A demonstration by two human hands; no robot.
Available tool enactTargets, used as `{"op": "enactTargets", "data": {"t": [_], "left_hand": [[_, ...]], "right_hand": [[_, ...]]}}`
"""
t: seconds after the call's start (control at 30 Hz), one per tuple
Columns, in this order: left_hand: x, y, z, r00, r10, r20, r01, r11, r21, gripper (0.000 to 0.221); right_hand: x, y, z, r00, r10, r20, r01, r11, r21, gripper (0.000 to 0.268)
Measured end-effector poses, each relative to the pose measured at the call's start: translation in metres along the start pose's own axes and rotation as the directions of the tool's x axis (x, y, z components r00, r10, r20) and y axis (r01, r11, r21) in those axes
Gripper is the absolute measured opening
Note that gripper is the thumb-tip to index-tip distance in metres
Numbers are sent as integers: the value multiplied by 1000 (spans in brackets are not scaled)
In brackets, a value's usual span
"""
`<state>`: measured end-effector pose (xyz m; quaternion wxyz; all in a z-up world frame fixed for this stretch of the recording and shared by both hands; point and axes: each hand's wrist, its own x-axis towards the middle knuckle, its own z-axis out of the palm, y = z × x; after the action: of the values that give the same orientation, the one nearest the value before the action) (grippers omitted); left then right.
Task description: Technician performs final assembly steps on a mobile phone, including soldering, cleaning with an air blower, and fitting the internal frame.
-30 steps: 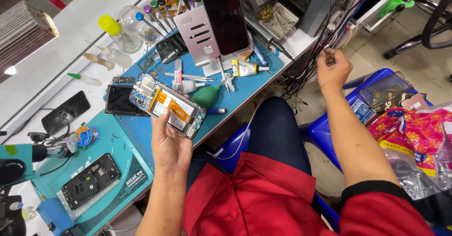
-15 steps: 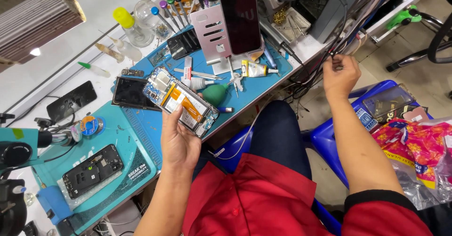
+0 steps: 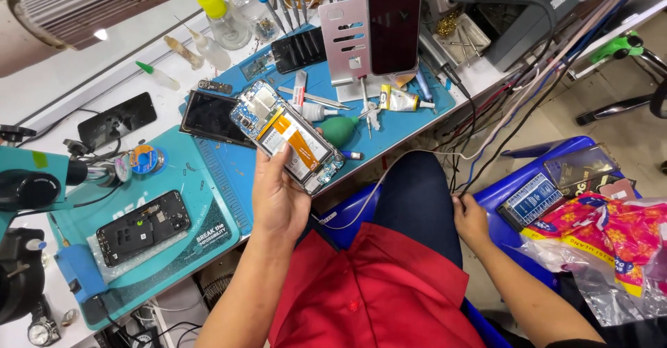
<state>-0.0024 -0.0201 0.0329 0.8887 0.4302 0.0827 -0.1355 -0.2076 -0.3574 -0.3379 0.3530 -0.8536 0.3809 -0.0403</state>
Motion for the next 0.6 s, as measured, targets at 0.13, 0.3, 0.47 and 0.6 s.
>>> {"op": "enactTargets", "data": {"t": [0.13,0.3,0.47,0.6], "left_hand": [[-7,-10,2,995,-17,93,25,997,-77,39],[-23,-44,14,974,-98,203,133,978,-163,41],[-45,-85,28,896,-242,373,345,908,-240,42],[-58,-86,42,818,-321,477,483,834,-267,40]], "right_hand": [[-26,-68,-61,967,-252,-34,249,965,-75,22],[-59,-225,-129,938,-266,-221,346,685,641,20],[-73,-291,-162,976,-194,94,-84,61,995,14],[-62,-309,-171,922,-283,263,-298,-87,951,16]]}}
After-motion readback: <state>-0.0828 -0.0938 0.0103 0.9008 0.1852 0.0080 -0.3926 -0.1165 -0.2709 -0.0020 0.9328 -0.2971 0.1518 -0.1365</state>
